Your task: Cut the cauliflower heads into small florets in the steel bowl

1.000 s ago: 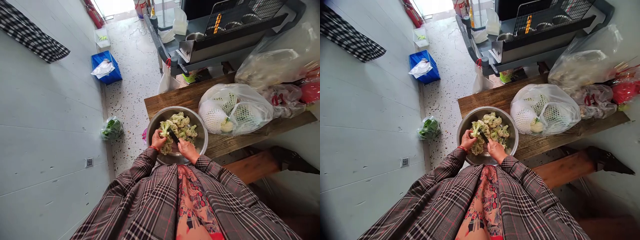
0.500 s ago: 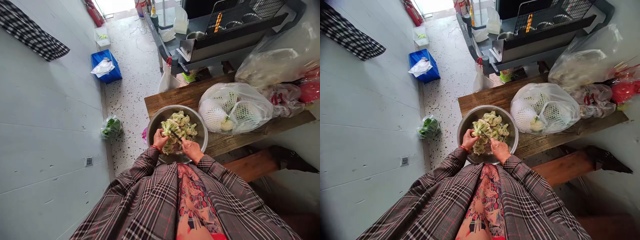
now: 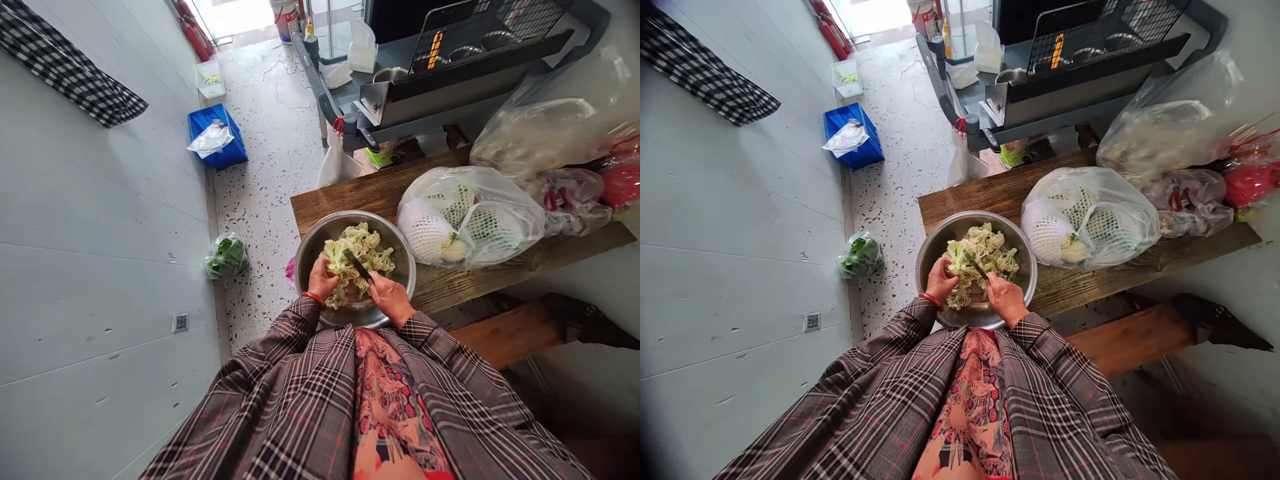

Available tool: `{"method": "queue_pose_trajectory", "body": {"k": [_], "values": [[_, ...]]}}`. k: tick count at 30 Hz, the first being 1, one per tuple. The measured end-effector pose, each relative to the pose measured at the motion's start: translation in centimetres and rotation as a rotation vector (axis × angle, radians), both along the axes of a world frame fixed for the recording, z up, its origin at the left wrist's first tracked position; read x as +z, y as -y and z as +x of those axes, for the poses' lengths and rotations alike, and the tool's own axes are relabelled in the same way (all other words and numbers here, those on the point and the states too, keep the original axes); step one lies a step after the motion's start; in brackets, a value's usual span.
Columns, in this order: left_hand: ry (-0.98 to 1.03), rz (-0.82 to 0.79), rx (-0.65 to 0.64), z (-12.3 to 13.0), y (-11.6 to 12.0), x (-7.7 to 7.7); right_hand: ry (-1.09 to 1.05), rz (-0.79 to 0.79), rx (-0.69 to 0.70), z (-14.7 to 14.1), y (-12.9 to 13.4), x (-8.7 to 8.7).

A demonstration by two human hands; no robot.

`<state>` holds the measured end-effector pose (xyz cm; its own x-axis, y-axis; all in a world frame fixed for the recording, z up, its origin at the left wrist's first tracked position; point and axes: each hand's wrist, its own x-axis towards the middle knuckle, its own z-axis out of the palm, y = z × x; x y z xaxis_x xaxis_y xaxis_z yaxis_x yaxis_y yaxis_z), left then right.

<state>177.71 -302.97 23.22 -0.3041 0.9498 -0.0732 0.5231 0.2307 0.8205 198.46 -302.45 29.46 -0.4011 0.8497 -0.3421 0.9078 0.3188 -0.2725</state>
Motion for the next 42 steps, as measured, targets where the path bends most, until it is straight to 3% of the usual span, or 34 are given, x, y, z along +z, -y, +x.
{"method": "queue_pose_trajectory", "body": {"k": [4,9,17,22,26,31,42], "values": [[-0.076,0.030,-0.108,0.0,0.2,-0.2,0.010,-0.024,0.111,0.3,-0.2,0.5],[-0.101,0.031,-0.135,0.2,0.3,-0.2,0.078,-0.049,0.138,-0.1,-0.2,0.9],[-0.116,0.006,-0.123,1.1,0.2,0.0,0.096,-0.077,0.106,-1.9,-0.7,-0.1],[-0.094,0.010,-0.137,0.1,0.0,0.1,0.072,-0.035,0.005,0.1,-0.6,-0.7],[-0.162,0.068,-0.272,-0.7,-0.1,0.1,0.071,0.008,-0.079,1.8,-0.7,-0.3],[-0.272,0.111,-0.456,-0.6,0.2,0.1,0.025,-0.001,0.064,2.2,-0.7,0.7],[-0.365,0.124,-0.560,-0.5,0.8,-0.4,0.105,-0.049,0.262,1.4,-1.8,1.6]]}}
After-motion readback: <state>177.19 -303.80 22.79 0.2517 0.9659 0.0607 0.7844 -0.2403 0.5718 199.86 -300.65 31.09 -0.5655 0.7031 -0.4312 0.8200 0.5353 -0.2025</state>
